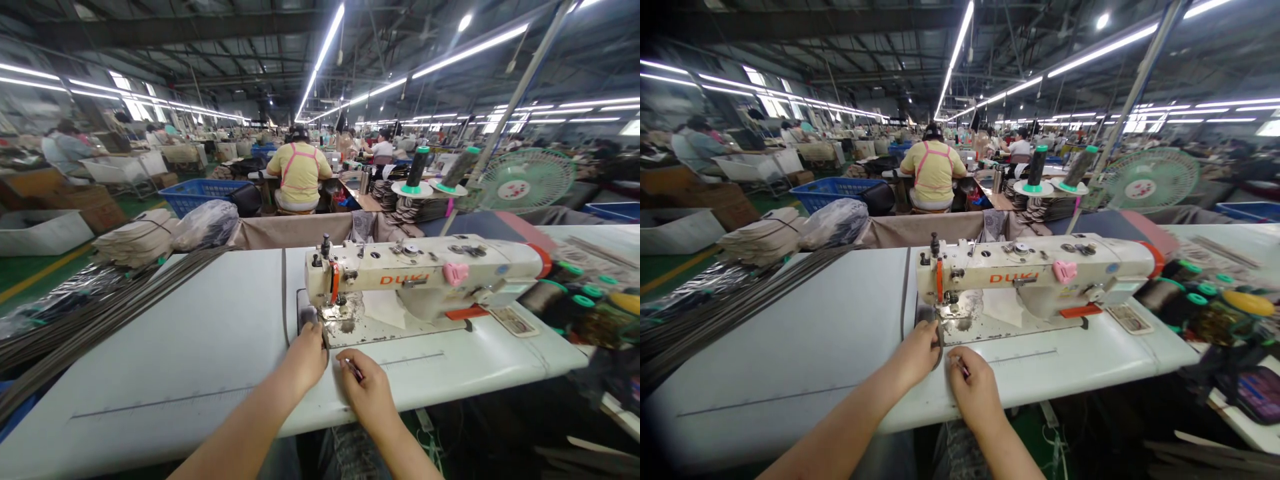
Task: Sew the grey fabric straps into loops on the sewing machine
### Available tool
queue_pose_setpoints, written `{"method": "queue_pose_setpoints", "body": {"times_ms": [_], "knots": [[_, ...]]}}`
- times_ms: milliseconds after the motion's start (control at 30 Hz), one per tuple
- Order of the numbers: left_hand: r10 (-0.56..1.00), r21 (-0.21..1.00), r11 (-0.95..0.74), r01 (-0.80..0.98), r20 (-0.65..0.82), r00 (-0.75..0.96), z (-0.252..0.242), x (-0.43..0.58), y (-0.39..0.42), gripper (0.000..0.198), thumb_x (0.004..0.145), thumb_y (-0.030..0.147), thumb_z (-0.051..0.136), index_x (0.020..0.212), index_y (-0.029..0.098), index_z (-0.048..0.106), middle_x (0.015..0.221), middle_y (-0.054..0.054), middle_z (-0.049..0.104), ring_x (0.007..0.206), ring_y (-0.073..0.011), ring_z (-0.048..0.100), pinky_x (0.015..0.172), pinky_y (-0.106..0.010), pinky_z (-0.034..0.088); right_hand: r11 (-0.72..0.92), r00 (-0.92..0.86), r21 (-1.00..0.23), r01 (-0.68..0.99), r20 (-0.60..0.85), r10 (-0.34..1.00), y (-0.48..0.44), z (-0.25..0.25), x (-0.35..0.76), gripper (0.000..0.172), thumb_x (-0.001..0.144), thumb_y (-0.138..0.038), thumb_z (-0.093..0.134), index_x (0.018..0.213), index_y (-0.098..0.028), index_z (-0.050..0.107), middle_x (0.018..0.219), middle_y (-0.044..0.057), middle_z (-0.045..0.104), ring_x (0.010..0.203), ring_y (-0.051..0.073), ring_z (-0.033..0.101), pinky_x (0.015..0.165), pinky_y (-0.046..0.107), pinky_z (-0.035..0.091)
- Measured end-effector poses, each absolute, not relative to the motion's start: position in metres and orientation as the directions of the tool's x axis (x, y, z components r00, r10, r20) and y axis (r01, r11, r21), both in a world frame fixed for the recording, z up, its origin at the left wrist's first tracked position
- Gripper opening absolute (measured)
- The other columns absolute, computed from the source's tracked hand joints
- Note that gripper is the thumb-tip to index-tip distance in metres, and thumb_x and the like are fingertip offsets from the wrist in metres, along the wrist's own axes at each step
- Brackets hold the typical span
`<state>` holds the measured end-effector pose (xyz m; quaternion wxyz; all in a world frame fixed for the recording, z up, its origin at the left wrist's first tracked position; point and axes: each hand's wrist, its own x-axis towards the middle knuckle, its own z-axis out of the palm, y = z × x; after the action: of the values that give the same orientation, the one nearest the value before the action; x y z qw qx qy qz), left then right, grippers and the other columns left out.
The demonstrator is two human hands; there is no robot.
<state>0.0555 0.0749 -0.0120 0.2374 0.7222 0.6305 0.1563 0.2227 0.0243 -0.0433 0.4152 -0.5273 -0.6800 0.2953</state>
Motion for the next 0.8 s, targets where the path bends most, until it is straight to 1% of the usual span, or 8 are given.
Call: {"method": "queue_pose_setpoints", "body": {"times_ms": [67, 167, 267, 367, 467, 533, 667, 800], "knots": [[0.981, 0.536, -0.108, 0.838, -0.08, 0.177, -0.012, 0.056, 0.066, 0.055, 0.084, 0.007, 0.059, 0.138, 0.007, 0.052, 0.126, -0.017, 0.059, 0.109, -0.0233, 0.066, 0.101, -0.031, 0.049, 0.258, -0.096, -0.856, 0.449, 0.24, 0.966, 0.024, -0.042, 0.224, 0.02, 0.096, -0.033, 0.054, 0.096, -0.023, 0.072, 0.084, 0.002, 0.074, 0.078, 0.02, 0.066, 0.076, 0.029, 0.049], [0.976, 0.522, -0.157, 0.838, -0.048, 0.213, -0.009, 0.056, 0.055, 0.062, 0.081, 0.009, 0.064, 0.141, 0.011, 0.048, 0.135, -0.016, 0.052, 0.124, -0.0259, 0.06, 0.111, -0.034, 0.045, 0.232, -0.1, -0.89, 0.393, 0.209, 0.973, 0.023, -0.037, 0.226, 0.023, 0.097, -0.037, 0.054, 0.092, -0.022, 0.072, 0.081, 0.002, 0.071, 0.076, 0.019, 0.064, 0.074, 0.029, 0.048], [0.957, 0.516, -0.253, 0.818, 0.008, 0.291, -0.004, 0.055, 0.049, 0.057, 0.08, 0.011, 0.065, 0.135, 0.013, 0.052, 0.141, -0.015, 0.048, 0.133, -0.0264, 0.053, 0.117, -0.036, 0.041, 0.195, -0.111, -0.927, 0.32, 0.168, 0.98, 0.016, -0.032, 0.231, 0.028, 0.097, -0.045, 0.057, 0.092, -0.022, 0.073, 0.08, 0.002, 0.069, 0.076, 0.019, 0.061, 0.073, 0.029, 0.046], [0.944, 0.507, -0.298, 0.809, 0.028, 0.33, -0.003, 0.053, 0.046, 0.046, 0.085, 0.017, 0.067, 0.13, 0.012, 0.057, 0.14, -0.015, 0.052, 0.13, -0.0259, 0.057, 0.116, -0.036, 0.043, 0.105, -0.059, -0.973, 0.208, 0.095, 0.994, 0.004, -0.031, 0.242, 0.039, 0.097, -0.056, 0.057, 0.093, -0.021, 0.072, 0.071, 0.0, 0.061, 0.067, 0.017, 0.055, 0.066, 0.028, 0.044], [0.938, 0.451, -0.33, 0.83, 0.054, 0.343, -0.007, 0.052, 0.046, 0.034, 0.091, 0.02, 0.064, 0.123, 0.013, 0.063, 0.134, -0.015, 0.058, 0.128, -0.0271, 0.058, 0.116, -0.039, 0.044, -0.01, 0.067, -0.996, 0.083, -0.004, 0.998, -0.01, -0.038, 0.262, 0.049, 0.094, -0.066, 0.058, 0.094, -0.019, 0.071, 0.061, -0.004, 0.049, 0.055, 0.013, 0.043, 0.054, 0.027, 0.037], [0.929, 0.414, -0.358, 0.837, 0.074, 0.361, -0.012, 0.052, 0.046, 0.031, 0.092, 0.017, 0.06, 0.122, 0.013, 0.065, 0.134, -0.014, 0.059, 0.129, -0.0263, 0.058, 0.117, -0.038, 0.044, -0.039, 0.209, -0.999, 0.025, -0.033, 0.977, -0.019, -0.048, 0.279, 0.054, 0.09, -0.071, 0.06, 0.092, -0.018, 0.071, 0.059, -0.004, 0.047, 0.051, 0.011, 0.04, 0.05, 0.026, 0.034], [0.906, 0.313, -0.423, 0.85, 0.118, 0.407, -0.026, 0.049, 0.043, 0.034, 0.094, 0.013, 0.053, 0.126, 0.013, 0.064, 0.138, -0.016, 0.059, 0.127, -0.0255, 0.061, 0.114, -0.038, 0.047, -0.06, 0.527, -0.998, -0.03, -0.067, 0.847, -0.035, -0.073, 0.325, 0.059, 0.083, -0.077, 0.064, 0.085, -0.018, 0.071, 0.058, -0.004, 0.047, 0.049, 0.011, 0.04, 0.045, 0.026, 0.032], [0.836, 0.174, -0.542, 0.822, 0.212, 0.506, -0.052, 0.038, 0.047, 0.03, 0.097, 0.022, 0.051, 0.123, 0.013, 0.064, 0.133, -0.016, 0.063, 0.126, -0.0295, 0.062, 0.11, -0.041, 0.051, -0.14, 0.718, -0.989, -0.038, -0.124, 0.685, -0.055, -0.101, 0.379, 0.066, 0.078, -0.083, 0.062, 0.082, -0.017, 0.07, 0.061, -0.002, 0.052, 0.048, 0.011, 0.045, 0.044, 0.026, 0.034]]}}
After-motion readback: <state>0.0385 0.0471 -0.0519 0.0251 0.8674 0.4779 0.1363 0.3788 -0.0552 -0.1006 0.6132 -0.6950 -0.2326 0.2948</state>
